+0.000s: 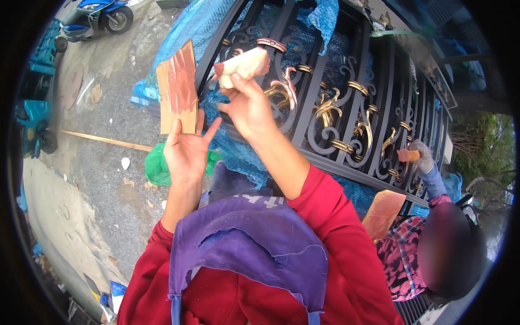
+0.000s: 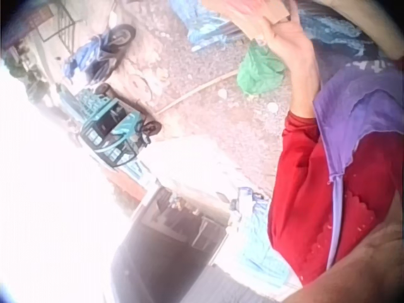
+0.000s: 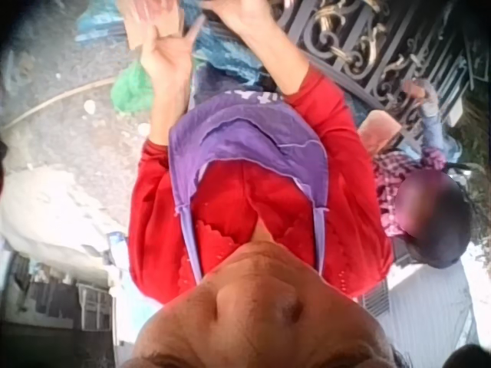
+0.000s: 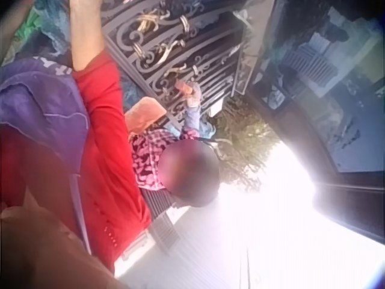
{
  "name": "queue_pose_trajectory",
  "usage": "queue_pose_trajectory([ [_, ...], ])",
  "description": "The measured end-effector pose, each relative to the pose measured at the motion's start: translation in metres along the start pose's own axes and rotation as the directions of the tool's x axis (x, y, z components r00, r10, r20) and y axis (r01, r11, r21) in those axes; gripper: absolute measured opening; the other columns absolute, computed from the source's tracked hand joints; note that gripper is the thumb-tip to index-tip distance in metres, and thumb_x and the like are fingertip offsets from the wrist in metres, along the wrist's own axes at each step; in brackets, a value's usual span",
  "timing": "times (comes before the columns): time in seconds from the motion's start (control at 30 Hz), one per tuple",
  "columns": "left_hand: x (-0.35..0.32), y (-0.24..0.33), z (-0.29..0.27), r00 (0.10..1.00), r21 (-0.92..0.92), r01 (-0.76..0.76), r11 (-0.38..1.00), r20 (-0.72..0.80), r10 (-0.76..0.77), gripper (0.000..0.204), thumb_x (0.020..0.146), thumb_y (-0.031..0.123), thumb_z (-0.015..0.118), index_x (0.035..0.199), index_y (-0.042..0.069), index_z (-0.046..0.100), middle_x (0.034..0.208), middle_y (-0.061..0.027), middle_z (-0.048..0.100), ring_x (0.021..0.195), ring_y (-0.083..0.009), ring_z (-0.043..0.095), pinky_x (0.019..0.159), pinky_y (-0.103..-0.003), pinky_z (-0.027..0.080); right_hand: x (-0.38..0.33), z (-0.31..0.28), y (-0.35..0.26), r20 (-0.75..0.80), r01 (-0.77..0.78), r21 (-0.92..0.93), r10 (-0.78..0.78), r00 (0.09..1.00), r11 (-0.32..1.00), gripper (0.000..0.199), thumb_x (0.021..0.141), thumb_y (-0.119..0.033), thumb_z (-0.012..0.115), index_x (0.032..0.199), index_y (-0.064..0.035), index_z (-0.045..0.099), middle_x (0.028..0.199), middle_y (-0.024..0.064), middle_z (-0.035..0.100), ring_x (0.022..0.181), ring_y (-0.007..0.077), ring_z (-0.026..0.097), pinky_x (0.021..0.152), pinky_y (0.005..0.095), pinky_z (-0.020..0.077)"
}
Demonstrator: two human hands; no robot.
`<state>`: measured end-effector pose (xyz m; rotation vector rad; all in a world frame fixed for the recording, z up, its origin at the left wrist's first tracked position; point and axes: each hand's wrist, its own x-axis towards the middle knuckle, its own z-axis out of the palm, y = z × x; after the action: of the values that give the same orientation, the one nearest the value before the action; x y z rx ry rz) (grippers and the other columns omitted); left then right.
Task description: The person applies pink paint to ornate metal gate sections using a sponge, repeatedly dipping the sponge into paint on a cardboard palette. The person works on multiple gate sections laid out on the ground, focusing on decorative scrollwork and vertical bars.
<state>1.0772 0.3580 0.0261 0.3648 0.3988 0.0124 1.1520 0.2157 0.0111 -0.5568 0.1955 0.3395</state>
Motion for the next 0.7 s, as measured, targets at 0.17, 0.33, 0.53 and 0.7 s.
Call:
queue_pose_trajectory([
  [0.17, 0.016, -0.015, 0.008, 0.998, 0.078, -0.035, 0.996, -0.048, 0.039, 0.047, 0.097, 0.024, 0.046, 0.142, 0.012, 0.037, 0.139, -0.0077, 0.048, 0.125, -0.025, 0.047, 0.105, -0.066, 0.031, 0.016, -0.008, -0.012, 0.037, 0.014, -0.015, -0.014, 0.999, 1.0, 0.029, 0.089, -0.024, 0.066, 0.114, -0.0124, 0.059, 0.105, -0.0009, 0.064, 0.099, 0.0161, 0.056, 0.099, 0.0606, 0.0318],
  [0.33, 0.032, -0.023, 0.019, 0.998, 0.125, -0.068, 0.99, 0.001, 0.069, 0.057, 0.097, 0.025, 0.044, 0.149, 0.013, 0.023, 0.153, -0.0074, 0.03, 0.143, -0.0278, 0.024, 0.111, -0.067, 0.007, 0.003, -0.003, -0.036, -0.02, -0.006, -0.201, 0.002, 1.0, 0.98, 0.036, 0.088, -0.023, 0.066, 0.122, -0.0127, 0.055, 0.113, 0.0008, 0.061, 0.107, 0.0182, 0.054, 0.101, 0.0619, 0.031],
  [0.53, 0.053, -0.033, 0.029, 0.993, 0.142, -0.118, 0.983, 0.016, 0.117, 0.057, 0.097, 0.026, 0.042, 0.149, 0.013, 0.023, 0.154, -0.0075, 0.03, 0.143, -0.0279, 0.024, 0.112, -0.065, -0.001, 0.029, -0.014, -0.045, -0.131, -0.067, -0.17, 0.045, 0.99, 0.983, 0.03, 0.088, -0.024, 0.066, 0.115, -0.0125, 0.058, 0.108, 0.0012, 0.063, 0.107, 0.0194, 0.053, 0.102, 0.0701, 0.0274],
  [0.7, 0.063, -0.03, 0.027, 0.995, 0.125, -0.095, 0.988, 0.014, 0.094, 0.055, 0.097, 0.026, 0.04, 0.149, 0.012, 0.025, 0.153, -0.0081, 0.032, 0.143, -0.0279, 0.024, 0.112, -0.066, 0.001, 0.041, -0.014, -0.037, -0.148, -0.054, -0.153, 0.032, 0.989, 0.987, 0.03, 0.089, -0.023, 0.065, 0.116, -0.0118, 0.058, 0.109, 0.0016, 0.063, 0.107, 0.0196, 0.054, 0.102, 0.0702, 0.0281],
])
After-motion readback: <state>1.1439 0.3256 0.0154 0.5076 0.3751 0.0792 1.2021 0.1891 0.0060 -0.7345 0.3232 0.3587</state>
